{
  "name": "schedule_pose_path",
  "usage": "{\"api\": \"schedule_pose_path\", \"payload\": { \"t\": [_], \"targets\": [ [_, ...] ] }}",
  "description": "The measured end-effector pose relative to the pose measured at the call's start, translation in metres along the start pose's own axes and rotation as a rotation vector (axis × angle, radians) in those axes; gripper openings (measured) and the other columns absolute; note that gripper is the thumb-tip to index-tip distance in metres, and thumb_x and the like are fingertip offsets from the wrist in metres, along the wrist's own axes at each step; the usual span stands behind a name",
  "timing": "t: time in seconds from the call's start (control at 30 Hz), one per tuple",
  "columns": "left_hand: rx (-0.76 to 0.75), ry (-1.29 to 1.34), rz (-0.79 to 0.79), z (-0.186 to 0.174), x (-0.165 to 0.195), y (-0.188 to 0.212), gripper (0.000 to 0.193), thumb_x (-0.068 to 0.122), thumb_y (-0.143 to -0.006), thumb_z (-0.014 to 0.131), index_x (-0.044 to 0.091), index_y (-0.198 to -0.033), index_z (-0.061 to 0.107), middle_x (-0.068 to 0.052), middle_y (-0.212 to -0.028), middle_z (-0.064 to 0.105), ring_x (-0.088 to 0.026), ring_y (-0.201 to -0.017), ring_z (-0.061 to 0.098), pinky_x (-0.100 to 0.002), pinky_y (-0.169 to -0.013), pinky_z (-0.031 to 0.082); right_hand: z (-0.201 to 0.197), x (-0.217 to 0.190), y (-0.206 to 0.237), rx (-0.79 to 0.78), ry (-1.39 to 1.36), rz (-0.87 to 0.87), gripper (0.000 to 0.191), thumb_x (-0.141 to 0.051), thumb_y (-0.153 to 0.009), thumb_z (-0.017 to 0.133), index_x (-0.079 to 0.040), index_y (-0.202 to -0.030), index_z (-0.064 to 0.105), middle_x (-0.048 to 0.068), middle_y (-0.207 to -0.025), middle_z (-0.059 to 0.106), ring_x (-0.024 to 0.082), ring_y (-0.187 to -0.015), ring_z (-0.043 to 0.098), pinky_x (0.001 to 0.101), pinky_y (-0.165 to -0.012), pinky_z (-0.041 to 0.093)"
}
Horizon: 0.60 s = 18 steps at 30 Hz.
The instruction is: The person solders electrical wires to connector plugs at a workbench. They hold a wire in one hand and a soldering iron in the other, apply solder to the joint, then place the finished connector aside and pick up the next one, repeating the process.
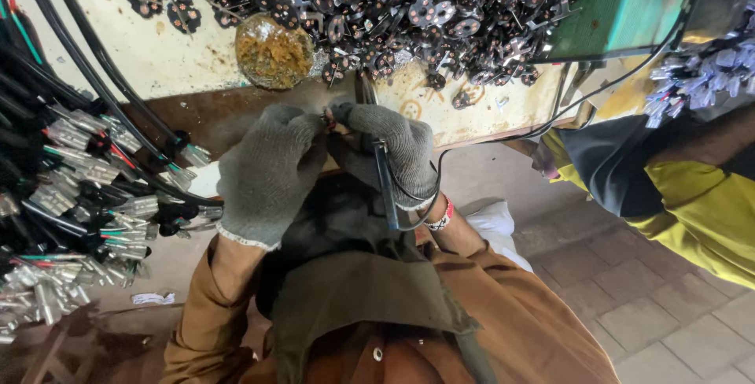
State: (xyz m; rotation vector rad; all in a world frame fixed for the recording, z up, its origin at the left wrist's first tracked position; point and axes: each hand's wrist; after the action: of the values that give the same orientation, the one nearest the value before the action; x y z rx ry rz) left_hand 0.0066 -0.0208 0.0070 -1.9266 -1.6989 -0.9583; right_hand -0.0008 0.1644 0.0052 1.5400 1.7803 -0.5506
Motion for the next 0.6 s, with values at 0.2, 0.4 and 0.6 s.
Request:
{"api": "schedule_pose_path", "payload": {
  "t": [0.2,0.4,0.6],
  "targets": [
    [-0.028,-0.031,-0.019,0.001,0.003,-0.002,0.019,0.023,-0.085,0.076,0.013,-0.101,0.071,-0.009,-0.101,0.066,-0.032,-0.089,0.067,-0.044,-0.066,0.053,-0.001,-0.002,0.001,0.05,-0.028,-0.094,0.043,-0.006,-0.079,0.089,-0.013,-0.117,0.071,0.007,-0.103,0.075,0.021,-0.084,0.077,0.0306,-0.075,0.06],
    [-0.033,-0.041,-0.003,0.004,-0.001,-0.001,0.019,0.022,-0.086,0.076,0.012,-0.1,0.07,-0.01,-0.103,0.067,-0.032,-0.088,0.067,-0.044,-0.066,0.053,0.0,0.005,0.005,0.081,-0.112,-0.132,0.048,-0.008,-0.082,0.091,-0.015,-0.123,0.067,0.005,-0.109,0.076,0.014,-0.07,0.069,0.029,-0.069,0.057],
    [0.035,-0.029,0.041,0.006,-0.004,0.003,0.015,0.022,-0.092,0.076,0.013,-0.103,0.069,-0.008,-0.107,0.067,-0.031,-0.09,0.068,-0.042,-0.07,0.054,0.004,0.007,0.007,0.086,-0.037,-0.127,0.05,-0.012,-0.078,0.094,-0.015,-0.121,0.068,0.005,-0.107,0.075,0.016,-0.07,0.07,0.0295,-0.068,0.057]
  ]
}}
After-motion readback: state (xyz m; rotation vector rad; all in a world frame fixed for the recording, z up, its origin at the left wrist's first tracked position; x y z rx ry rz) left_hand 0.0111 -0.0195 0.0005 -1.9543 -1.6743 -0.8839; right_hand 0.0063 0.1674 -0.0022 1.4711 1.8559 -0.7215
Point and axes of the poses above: each hand's wrist, its own y-axis away from the middle knuckle, its own z-axis out of the palm, x = y × z
